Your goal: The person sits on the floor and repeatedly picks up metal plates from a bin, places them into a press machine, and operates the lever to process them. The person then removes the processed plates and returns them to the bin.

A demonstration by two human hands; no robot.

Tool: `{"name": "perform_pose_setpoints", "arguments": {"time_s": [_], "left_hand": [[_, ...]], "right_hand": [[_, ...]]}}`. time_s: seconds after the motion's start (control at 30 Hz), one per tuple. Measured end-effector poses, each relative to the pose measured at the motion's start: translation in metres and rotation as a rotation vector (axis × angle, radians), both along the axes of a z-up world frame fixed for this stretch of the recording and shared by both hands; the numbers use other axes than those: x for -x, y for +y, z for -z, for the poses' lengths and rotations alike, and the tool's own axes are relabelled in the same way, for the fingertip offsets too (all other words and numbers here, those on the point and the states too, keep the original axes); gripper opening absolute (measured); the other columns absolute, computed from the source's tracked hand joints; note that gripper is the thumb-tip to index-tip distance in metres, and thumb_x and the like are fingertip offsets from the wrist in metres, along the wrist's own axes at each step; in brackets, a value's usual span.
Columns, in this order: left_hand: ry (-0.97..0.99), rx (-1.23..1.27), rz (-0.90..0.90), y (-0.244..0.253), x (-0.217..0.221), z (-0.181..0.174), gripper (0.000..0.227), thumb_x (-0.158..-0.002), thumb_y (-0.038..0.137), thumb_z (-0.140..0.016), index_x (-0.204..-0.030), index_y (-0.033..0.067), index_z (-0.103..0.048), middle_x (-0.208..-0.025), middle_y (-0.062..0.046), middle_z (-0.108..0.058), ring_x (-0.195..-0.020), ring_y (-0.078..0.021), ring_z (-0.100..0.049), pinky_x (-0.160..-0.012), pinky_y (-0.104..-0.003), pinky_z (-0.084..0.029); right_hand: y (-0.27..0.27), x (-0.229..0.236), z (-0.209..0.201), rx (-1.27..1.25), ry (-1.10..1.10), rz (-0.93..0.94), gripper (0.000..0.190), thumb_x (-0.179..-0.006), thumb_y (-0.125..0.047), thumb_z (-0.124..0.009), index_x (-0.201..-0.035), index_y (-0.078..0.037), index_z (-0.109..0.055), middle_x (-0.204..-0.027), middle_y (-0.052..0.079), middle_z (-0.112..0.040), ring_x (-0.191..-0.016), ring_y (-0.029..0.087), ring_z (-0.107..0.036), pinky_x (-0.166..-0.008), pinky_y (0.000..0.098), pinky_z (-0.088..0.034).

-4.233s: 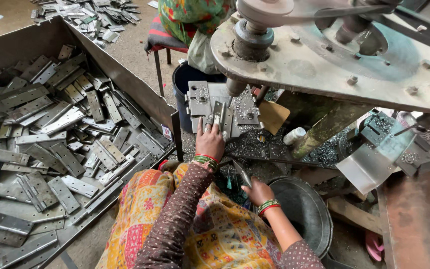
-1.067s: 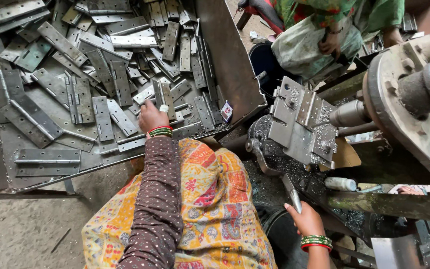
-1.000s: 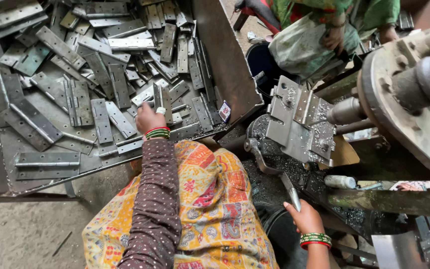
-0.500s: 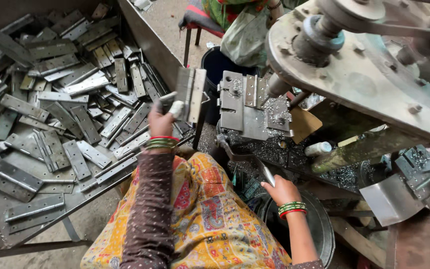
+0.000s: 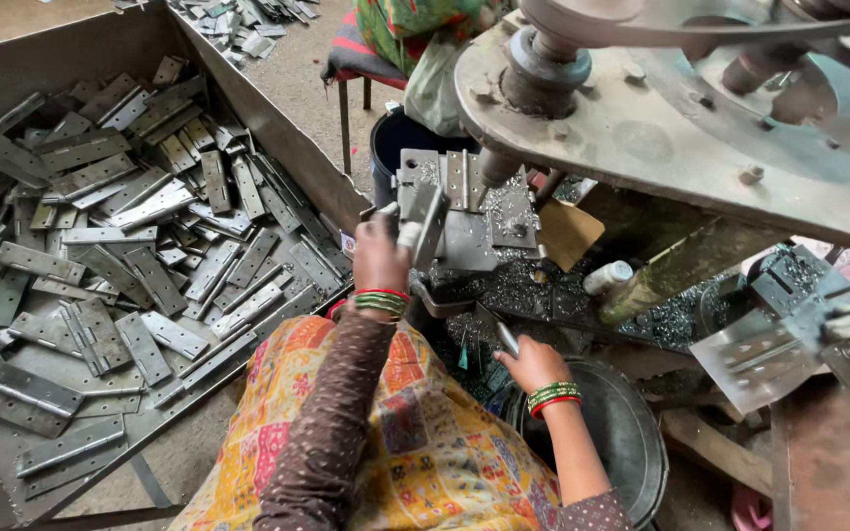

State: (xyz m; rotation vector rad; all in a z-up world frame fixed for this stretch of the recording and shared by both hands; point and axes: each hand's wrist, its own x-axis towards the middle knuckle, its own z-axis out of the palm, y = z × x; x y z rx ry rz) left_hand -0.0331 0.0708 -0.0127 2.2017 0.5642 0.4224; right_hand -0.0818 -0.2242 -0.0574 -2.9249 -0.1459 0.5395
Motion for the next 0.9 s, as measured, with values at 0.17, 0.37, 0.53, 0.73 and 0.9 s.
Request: {"name": "perform_pose_setpoints", "arguments": {"time_s": [0.17, 0.37, 0.53, 0.73, 0.9], "left_hand": [[0.016, -0.685, 0.196, -0.043, 0.021, -0.011, 0.064, -0.086, 0.050, -0.063, -0.137, 0.0116, -0.060, -0.156, -0.013, -0.044, -0.144, -0.0332, -0.037, -0.116, -0.057, -0.016], [0.072, -0.726, 0.385, -0.078, 0.025, 0.005, 0.047, -0.098, 0.043, -0.055, -0.132, 0.0122, -0.064, -0.159, -0.008, -0.043, -0.147, -0.0270, -0.035, -0.125, -0.061, -0.006], [0.200, -0.655, 0.485, -0.084, 0.003, -0.002, 0.036, -0.093, 0.036, -0.058, -0.118, 0.0119, -0.069, -0.153, -0.008, -0.047, -0.147, -0.0281, -0.036, -0.123, -0.061, -0.004], [0.047, -0.698, 0.394, -0.088, -0.006, -0.001, 0.039, -0.091, 0.030, -0.060, -0.121, 0.0071, -0.069, -0.145, -0.010, -0.055, -0.139, -0.0278, -0.048, -0.124, -0.062, -0.006], [0.019, -0.699, 0.388, -0.083, -0.008, -0.003, 0.040, -0.087, 0.031, -0.062, -0.116, 0.0054, -0.070, -0.138, -0.011, -0.058, -0.133, -0.0293, -0.050, -0.122, -0.064, -0.007]], "right_hand": [[0.000, -0.001, -0.003, -0.010, 0.025, 0.013, 0.055, -0.090, -0.058, -0.065, -0.102, -0.004, -0.065, -0.091, 0.020, -0.074, -0.088, 0.040, -0.073, -0.079, 0.0518, -0.056], [0.004, -0.012, -0.011, 0.017, 0.052, -0.014, 0.058, -0.088, -0.061, -0.067, -0.102, -0.005, -0.065, -0.097, 0.022, -0.074, -0.094, 0.041, -0.072, -0.083, 0.0516, -0.056], [0.003, -0.010, -0.012, 0.029, 0.015, -0.015, 0.055, -0.090, -0.058, -0.066, -0.101, -0.005, -0.067, -0.097, 0.022, -0.075, -0.093, 0.041, -0.073, -0.084, 0.0517, -0.057], [-0.006, -0.003, 0.014, -0.011, -0.107, -0.032, 0.050, -0.089, -0.054, -0.068, -0.096, -0.004, -0.069, -0.090, 0.022, -0.074, -0.086, 0.041, -0.073, -0.078, 0.0512, -0.058], [-0.006, 0.032, 0.062, -0.164, -0.164, 0.076, 0.046, -0.090, -0.049, -0.066, -0.095, -0.003, -0.068, -0.081, 0.024, -0.072, -0.077, 0.041, -0.073, -0.070, 0.0520, -0.058]]}}
